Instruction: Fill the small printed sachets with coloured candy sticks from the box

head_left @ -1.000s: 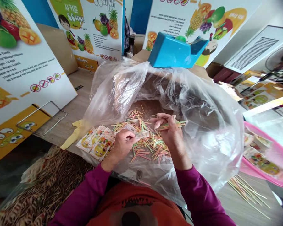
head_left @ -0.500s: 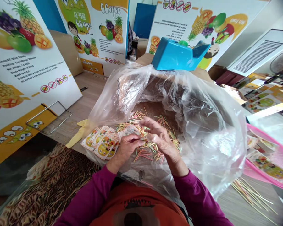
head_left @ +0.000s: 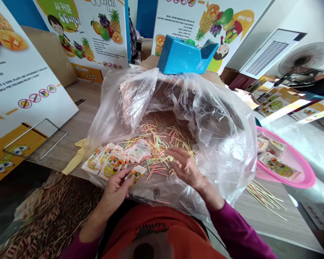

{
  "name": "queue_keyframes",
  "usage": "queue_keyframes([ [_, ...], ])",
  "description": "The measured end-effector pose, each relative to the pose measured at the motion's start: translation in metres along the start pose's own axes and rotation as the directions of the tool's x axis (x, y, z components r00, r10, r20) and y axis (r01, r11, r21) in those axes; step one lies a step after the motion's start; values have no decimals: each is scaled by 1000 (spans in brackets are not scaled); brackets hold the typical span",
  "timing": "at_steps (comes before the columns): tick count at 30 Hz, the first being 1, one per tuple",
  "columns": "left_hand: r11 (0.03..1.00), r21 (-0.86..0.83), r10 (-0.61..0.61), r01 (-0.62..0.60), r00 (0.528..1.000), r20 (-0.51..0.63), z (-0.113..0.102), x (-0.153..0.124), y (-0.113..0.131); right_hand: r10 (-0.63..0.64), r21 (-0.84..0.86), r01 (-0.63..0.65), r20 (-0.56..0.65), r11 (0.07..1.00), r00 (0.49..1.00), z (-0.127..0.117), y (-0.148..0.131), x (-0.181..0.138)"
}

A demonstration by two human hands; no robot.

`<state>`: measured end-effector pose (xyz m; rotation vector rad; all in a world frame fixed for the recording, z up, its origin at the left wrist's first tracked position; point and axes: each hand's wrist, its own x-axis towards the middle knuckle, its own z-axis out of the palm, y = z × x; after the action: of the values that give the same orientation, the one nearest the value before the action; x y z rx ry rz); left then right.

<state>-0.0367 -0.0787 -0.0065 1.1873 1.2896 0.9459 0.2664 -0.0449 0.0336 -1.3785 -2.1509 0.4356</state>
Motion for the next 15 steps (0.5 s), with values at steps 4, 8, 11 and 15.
queue_keyframes([
  [4,769,520,534,-371,821,-203,-10,0,-21,211,-512,-92,180,854,961,-23,23,-4],
  [8,419,865,710,-276,693,-122,-5,-7,-16,292,-631,-74,249,772,923,-11,24,6],
  [11,312,914,714,-259,699,-46,0,-8,1,252,-606,-112,150,787,956,8,30,12],
  [15,329,858,564,-394,811,156,21,29,27,205,-587,-129,64,799,977,18,38,14],
])
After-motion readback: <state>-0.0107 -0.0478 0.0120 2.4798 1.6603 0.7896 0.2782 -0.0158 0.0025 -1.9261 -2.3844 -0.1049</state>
